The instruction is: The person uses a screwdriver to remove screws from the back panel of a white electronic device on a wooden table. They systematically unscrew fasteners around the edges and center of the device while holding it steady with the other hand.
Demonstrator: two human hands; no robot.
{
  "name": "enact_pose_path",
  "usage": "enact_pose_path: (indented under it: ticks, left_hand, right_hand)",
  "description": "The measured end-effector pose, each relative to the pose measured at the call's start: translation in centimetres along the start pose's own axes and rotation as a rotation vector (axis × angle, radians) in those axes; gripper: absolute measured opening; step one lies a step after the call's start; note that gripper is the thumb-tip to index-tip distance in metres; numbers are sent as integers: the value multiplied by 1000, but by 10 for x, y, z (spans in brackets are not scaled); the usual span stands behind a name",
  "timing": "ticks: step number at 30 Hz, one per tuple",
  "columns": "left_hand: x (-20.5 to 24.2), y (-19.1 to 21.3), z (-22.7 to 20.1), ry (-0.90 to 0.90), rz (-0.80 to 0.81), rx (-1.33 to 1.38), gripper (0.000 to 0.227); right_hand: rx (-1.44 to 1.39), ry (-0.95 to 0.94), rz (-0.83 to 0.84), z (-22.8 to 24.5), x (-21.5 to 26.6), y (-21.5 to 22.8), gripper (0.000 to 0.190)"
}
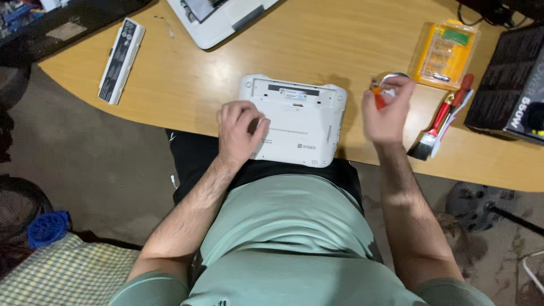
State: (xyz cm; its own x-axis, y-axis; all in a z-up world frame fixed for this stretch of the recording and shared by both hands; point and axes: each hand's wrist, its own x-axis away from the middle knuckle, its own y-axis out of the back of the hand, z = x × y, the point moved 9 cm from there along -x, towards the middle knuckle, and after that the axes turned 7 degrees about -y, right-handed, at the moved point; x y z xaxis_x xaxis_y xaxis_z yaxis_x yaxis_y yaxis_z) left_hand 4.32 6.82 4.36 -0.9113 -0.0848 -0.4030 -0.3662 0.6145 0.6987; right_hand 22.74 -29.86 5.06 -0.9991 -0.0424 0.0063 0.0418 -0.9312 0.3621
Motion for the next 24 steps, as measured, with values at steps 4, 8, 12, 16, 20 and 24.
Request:
enact_pose_path:
  ticks: [4,8,12,16,20,24]
  left_hand:
    - [-2,1,9,69,-46,-39,45]
    - [-1,-5,6,79,-24,-66,52]
    - [10,-22,23,158,37,-51,67]
    - [1,-11,19,212,44,24,68]
    - [0,-12,20,223,74,39,65]
    - [7,-24,30,232,92,44,67]
  right_hand:
    - [-1,103,300,54,3,-70,32]
    - [169,253,428,109,16,-138,34]
    - [294,272,504,125,20,-181,48]
    - [479,313,569,116,19,-208,47]
    - [590,307,625,109,19,-220,42]
    - [642,381,604,100,20,-224,41]
